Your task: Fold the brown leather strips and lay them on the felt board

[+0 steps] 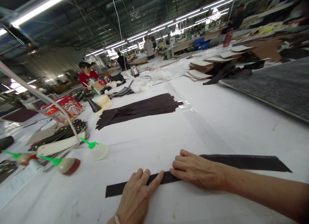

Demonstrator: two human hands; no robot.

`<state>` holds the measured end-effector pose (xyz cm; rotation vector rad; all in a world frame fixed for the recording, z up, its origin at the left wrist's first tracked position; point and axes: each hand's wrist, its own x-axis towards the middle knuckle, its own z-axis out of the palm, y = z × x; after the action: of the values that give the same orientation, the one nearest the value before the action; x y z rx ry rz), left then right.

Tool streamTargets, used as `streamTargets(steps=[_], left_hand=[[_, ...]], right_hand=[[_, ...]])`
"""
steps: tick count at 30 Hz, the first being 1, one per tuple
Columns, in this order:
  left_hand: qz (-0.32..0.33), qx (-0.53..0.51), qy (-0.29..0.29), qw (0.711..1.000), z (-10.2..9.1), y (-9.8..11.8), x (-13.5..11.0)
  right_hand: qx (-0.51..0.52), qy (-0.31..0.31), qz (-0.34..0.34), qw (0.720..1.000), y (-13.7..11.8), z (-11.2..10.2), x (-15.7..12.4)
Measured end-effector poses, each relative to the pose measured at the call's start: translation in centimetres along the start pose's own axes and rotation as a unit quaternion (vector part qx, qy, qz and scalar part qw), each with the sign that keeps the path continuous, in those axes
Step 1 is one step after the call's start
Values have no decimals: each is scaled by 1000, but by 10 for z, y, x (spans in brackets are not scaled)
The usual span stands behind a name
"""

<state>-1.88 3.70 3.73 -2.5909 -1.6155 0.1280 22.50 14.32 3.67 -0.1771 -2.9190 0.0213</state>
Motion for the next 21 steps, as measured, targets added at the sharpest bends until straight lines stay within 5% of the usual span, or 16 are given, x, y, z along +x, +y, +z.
streamTargets(steps=[3,6,11,21], left_hand=[[6,-32,22,999,-6,1,5],[-8,-75,104,992,-8,12,15],[7,-203,184,962,11,43,29],[8,-198,161,967,32,49,22]], right_hand=[[-10,3,-4,1000,-1,-1,0],[-24,-2,-10,1000,-3,-2,0],[-38,0,-7,999,-4,-3,1],[-69,18,-17,997,2,-10,-18]])
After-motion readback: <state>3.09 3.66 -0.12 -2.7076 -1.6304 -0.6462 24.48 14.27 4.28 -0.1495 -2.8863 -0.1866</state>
